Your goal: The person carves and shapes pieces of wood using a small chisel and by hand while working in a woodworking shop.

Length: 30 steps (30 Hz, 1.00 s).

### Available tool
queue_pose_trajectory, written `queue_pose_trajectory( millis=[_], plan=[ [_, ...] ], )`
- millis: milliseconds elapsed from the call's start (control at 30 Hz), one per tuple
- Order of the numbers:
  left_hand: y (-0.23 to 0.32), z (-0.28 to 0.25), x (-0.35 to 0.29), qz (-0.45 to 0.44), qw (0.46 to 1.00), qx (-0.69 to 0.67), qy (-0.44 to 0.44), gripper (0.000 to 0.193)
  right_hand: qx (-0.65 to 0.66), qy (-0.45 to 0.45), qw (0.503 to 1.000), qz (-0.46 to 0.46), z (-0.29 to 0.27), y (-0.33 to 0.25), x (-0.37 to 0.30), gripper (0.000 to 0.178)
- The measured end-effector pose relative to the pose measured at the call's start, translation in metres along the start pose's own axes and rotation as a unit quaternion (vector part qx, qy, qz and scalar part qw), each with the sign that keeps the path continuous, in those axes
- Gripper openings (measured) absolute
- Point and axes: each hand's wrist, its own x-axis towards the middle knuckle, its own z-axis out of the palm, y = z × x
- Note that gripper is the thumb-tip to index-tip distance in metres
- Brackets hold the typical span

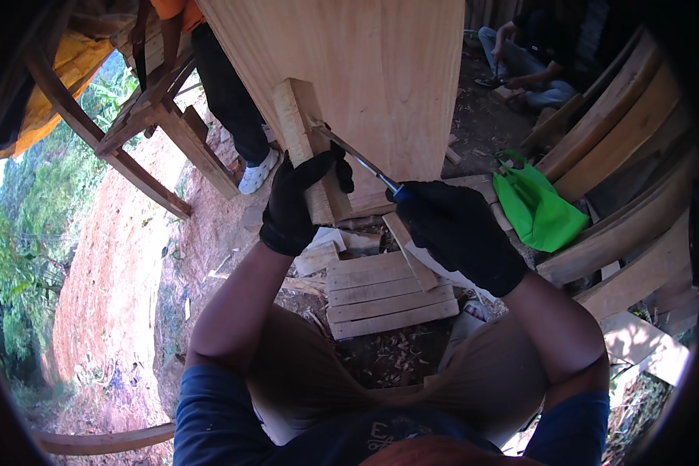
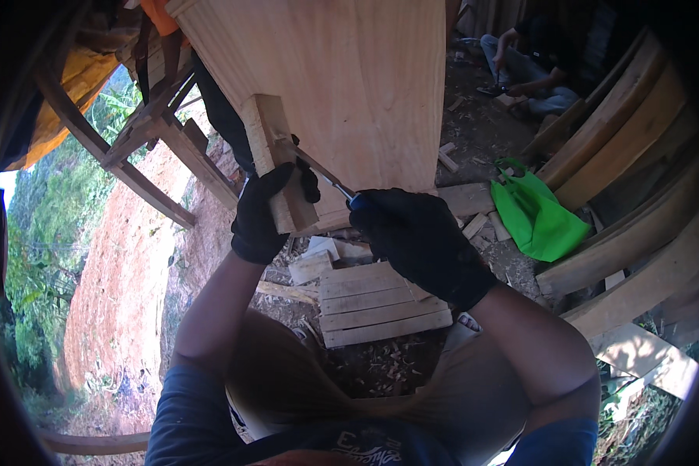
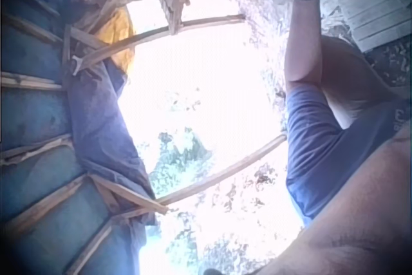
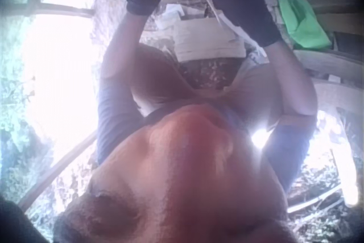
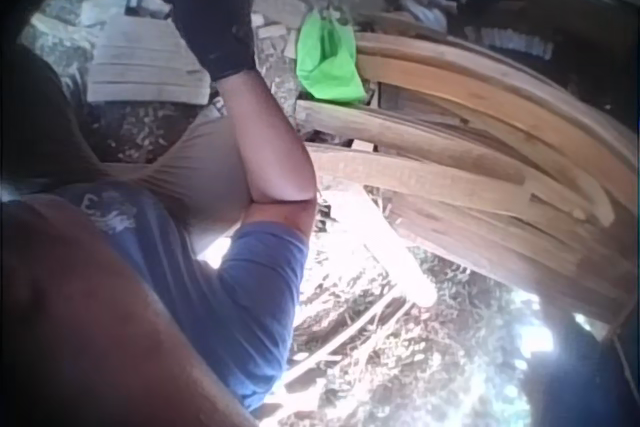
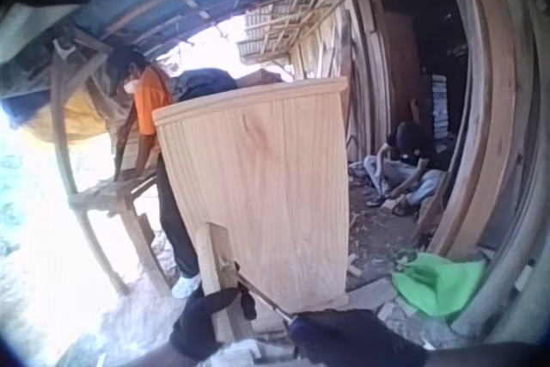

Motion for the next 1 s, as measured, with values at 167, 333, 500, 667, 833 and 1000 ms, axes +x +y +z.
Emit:
queue_pose_trajectory(
  millis=[167,333,500,667,833,1000],
  plan=[
    [-0.001,0.006,-0.001,0.017,1.000,-0.009,0.008,0.038,0.012,-0.019,1.000,0.013,-0.003,-0.001,-0.001,0.032],
    [0.002,0.006,-0.003,0.004,1.000,0.004,0.015,0.036,0.129,-0.041,0.987,0.091,0.000,-0.002,0.000,0.031],
    [-0.006,0.004,-0.001,-0.014,1.000,-0.005,0.003,0.034,0.328,-0.085,0.930,0.139,-0.004,-0.002,-0.006,0.028],
    [-0.013,0.019,-0.009,-0.005,0.999,0.035,0.022,0.030,0.346,-0.099,0.921,0.151,-0.009,-0.002,-0.009,0.033],
    [-0.010,0.031,-0.013,-0.008,0.999,0.044,0.020,0.027,0.186,-0.044,0.981,0.020,-0.014,0.027,0.001,0.034],
    [-0.021,0.033,-0.021,0.019,0.996,0.068,0.050,0.035,0.277,-0.098,0.947,0.127,-0.004,0.003,-0.013,0.026]
  ],
)
